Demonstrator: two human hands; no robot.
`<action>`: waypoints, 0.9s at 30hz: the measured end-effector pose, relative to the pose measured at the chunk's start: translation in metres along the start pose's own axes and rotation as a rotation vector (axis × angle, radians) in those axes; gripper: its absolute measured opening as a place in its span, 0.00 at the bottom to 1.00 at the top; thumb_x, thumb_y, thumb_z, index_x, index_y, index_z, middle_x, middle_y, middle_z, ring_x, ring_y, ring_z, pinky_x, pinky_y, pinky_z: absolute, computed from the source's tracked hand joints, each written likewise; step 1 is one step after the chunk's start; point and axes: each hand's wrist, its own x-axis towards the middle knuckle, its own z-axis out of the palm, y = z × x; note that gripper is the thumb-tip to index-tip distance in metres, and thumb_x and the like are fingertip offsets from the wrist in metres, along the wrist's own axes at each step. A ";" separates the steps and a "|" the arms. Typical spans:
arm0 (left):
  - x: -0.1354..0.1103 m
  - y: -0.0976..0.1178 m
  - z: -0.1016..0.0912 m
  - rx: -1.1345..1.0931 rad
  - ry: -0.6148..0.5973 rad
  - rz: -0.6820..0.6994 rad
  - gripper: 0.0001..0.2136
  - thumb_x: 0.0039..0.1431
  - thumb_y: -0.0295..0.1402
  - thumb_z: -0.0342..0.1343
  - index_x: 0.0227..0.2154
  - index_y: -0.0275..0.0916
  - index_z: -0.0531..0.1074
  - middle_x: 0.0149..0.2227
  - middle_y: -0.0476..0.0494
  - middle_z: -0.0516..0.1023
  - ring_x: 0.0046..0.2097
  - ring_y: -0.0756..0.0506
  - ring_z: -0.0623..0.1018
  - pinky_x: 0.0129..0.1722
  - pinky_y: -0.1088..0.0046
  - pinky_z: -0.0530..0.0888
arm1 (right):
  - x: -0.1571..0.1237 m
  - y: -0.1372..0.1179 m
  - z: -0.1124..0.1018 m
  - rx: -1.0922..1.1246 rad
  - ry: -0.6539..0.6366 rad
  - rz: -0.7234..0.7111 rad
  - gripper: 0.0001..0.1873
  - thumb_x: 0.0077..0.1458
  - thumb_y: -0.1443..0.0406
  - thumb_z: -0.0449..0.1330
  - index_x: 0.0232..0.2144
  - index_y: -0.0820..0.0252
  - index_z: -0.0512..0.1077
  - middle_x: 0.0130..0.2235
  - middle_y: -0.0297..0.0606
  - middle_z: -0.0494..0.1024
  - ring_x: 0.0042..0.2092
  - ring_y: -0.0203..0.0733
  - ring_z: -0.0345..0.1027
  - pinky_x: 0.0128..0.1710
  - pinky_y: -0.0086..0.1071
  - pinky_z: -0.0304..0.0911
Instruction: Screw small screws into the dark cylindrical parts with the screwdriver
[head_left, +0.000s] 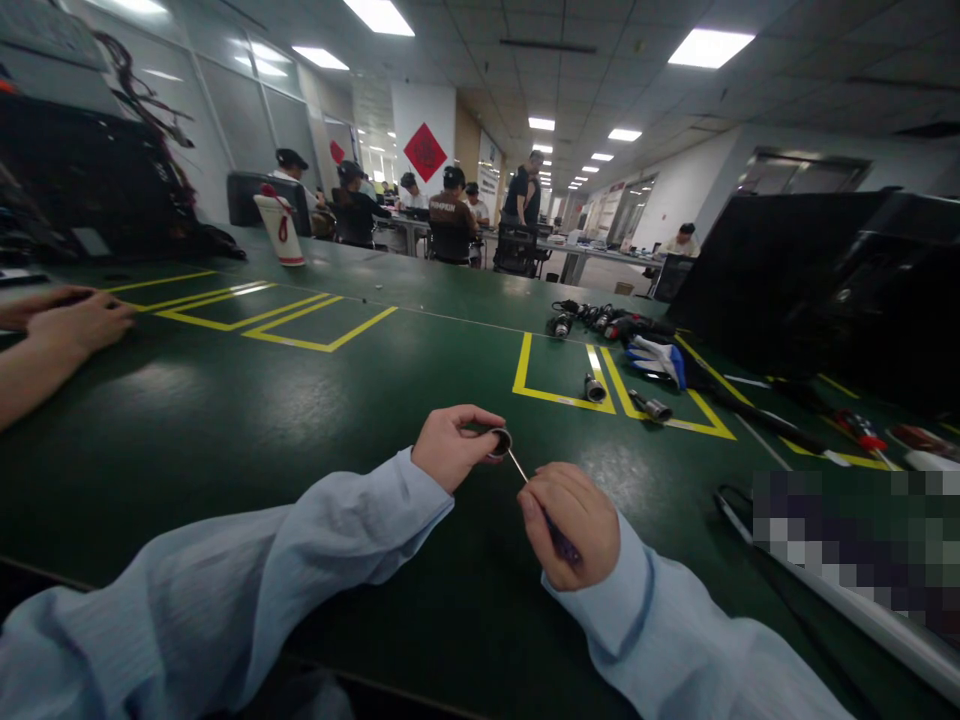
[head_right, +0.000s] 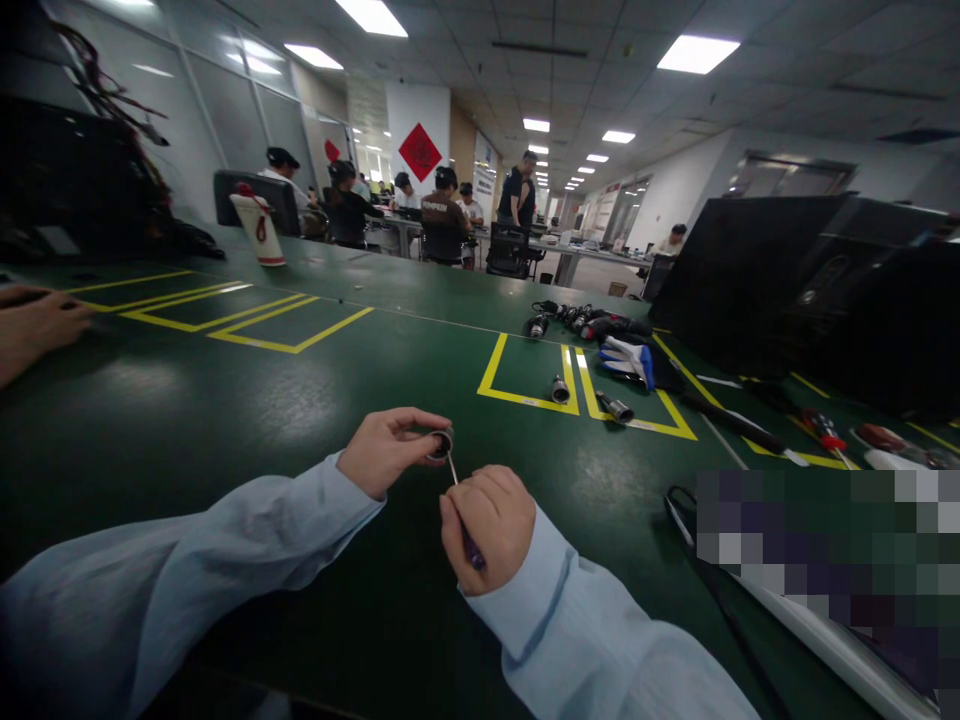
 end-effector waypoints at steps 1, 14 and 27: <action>0.000 0.000 0.000 -0.003 -0.002 0.003 0.07 0.40 0.20 0.58 0.26 0.30 0.72 0.20 0.47 0.76 0.23 0.49 0.77 0.27 0.73 0.77 | 0.000 0.000 0.000 -0.002 0.005 -0.005 0.07 0.48 0.75 0.50 0.24 0.67 0.67 0.21 0.44 0.71 0.26 0.39 0.64 0.30 0.36 0.63; -0.002 0.001 0.000 0.005 -0.007 0.016 0.07 0.39 0.23 0.59 0.26 0.30 0.72 0.20 0.47 0.77 0.24 0.49 0.77 0.28 0.71 0.76 | -0.001 -0.001 0.000 -0.016 -0.022 -0.008 0.06 0.48 0.75 0.50 0.25 0.65 0.66 0.23 0.44 0.73 0.27 0.40 0.65 0.29 0.36 0.62; 0.016 -0.010 -0.008 -0.139 -0.168 -0.026 0.15 0.35 0.21 0.60 0.32 0.32 0.70 0.29 0.45 0.76 0.32 0.49 0.76 0.33 0.71 0.74 | -0.004 0.009 -0.003 0.201 0.146 0.228 0.09 0.52 0.70 0.49 0.25 0.61 0.68 0.23 0.37 0.72 0.27 0.36 0.64 0.28 0.32 0.60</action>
